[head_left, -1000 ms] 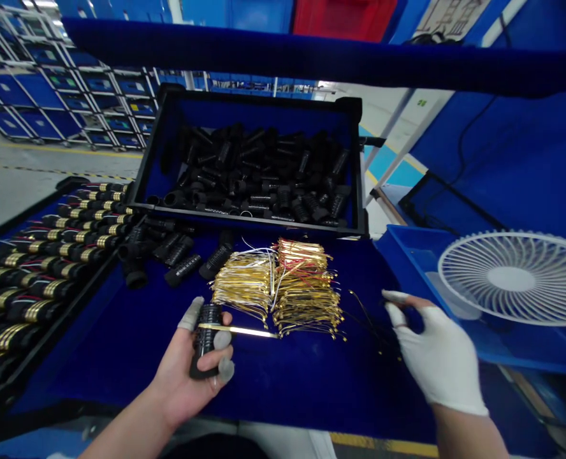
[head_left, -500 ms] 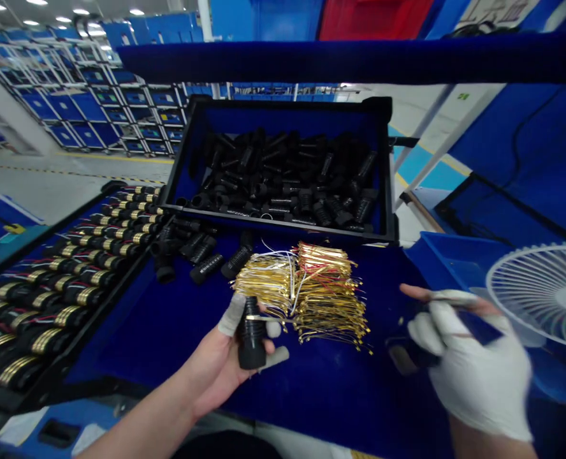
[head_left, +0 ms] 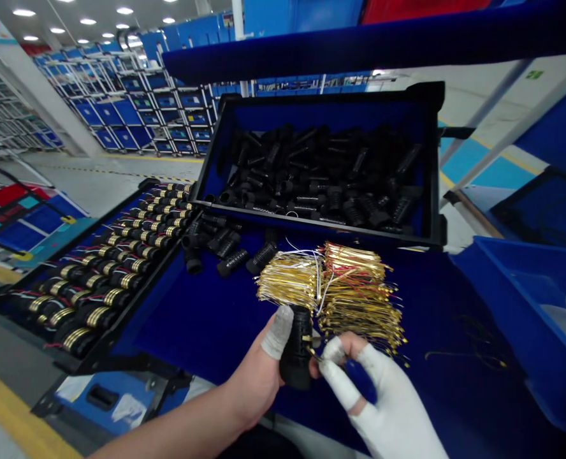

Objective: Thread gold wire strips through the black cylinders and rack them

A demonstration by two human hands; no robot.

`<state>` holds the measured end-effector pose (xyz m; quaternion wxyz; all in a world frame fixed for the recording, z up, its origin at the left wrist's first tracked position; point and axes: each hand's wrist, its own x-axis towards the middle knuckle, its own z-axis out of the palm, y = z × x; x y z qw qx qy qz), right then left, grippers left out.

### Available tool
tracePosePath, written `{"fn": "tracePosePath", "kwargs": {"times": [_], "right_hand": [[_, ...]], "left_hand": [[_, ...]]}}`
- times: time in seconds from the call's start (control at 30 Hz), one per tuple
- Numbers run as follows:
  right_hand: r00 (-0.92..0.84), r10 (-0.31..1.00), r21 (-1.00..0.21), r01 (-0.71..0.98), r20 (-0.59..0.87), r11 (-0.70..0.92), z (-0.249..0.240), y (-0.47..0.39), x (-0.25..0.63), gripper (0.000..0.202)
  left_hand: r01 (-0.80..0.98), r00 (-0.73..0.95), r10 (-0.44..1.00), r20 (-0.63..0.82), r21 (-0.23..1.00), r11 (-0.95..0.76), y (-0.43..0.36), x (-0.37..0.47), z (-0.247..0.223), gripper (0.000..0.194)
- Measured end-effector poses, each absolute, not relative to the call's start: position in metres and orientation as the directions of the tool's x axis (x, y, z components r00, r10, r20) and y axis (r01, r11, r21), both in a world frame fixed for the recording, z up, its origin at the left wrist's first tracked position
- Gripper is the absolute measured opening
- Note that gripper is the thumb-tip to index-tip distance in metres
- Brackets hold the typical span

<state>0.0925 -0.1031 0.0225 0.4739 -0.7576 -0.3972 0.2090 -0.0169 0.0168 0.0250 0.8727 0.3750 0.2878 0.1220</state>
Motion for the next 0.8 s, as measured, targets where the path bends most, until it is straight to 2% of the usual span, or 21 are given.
{"fn": "tracePosePath", "kwargs": {"times": [0.13, 0.23, 0.3, 0.37, 0.47, 0.57, 0.63, 0.67, 0.73, 0.8], "right_hand": [[0.578, 0.816, -0.882, 0.397, 0.027, -0.253, 0.013, -0.100, 0.091, 0.018], [0.607, 0.793, -0.900, 0.370, 0.048, -0.229, 0.006, -0.102, 0.089, 0.020], [0.617, 0.786, -0.914, 0.342, 0.043, -0.218, 0.003, -0.104, 0.087, 0.020], [0.648, 0.759, -0.923, 0.322, 0.052, -0.211, 0.002, -0.104, 0.087, 0.019], [0.742, 0.665, -0.958, 0.244, 0.084, -0.151, 0.001, -0.106, 0.093, 0.018], [0.885, 0.463, -0.997, -0.032, -0.058, -0.064, 0.001, -0.113, 0.106, 0.031], [0.923, 0.367, -0.993, -0.101, -0.118, -0.066, 0.001, -0.119, 0.112, 0.034], [0.925, 0.370, -0.994, -0.055, -0.084, -0.089, 0.002, -0.121, 0.114, 0.031], [0.878, 0.472, -0.985, 0.140, 0.077, -0.099, 0.006, -0.122, 0.111, 0.021], [0.739, 0.610, -0.943, 0.330, 0.287, 0.043, 0.011, -0.117, 0.104, 0.009]], "left_hand": [[-0.006, 0.805, 0.472, -0.359, 0.791, 0.612, 0.018, -0.019, 0.025, 0.061], [0.014, 0.789, 0.569, -0.233, 0.932, 0.363, 0.020, -0.022, 0.030, 0.042], [0.020, 0.802, 0.572, -0.171, 0.965, 0.260, 0.020, -0.022, 0.033, 0.037], [0.027, 0.815, 0.544, -0.200, 0.950, 0.310, 0.020, -0.022, 0.034, 0.036], [0.012, 0.793, 0.525, -0.309, 0.870, 0.494, 0.024, -0.022, 0.034, 0.042], [0.007, 0.782, 0.477, -0.401, 0.771, 0.637, 0.031, -0.023, 0.031, 0.051], [0.044, 0.795, 0.390, -0.464, 0.686, 0.726, 0.033, -0.024, 0.026, 0.058], [0.066, 0.799, 0.345, -0.492, 0.643, 0.763, 0.033, -0.025, 0.023, 0.062], [0.097, 0.800, 0.294, -0.523, 0.597, 0.796, 0.029, -0.025, 0.016, 0.066], [0.143, 0.814, 0.249, -0.526, 0.596, 0.790, 0.022, -0.024, 0.011, 0.064]]}}
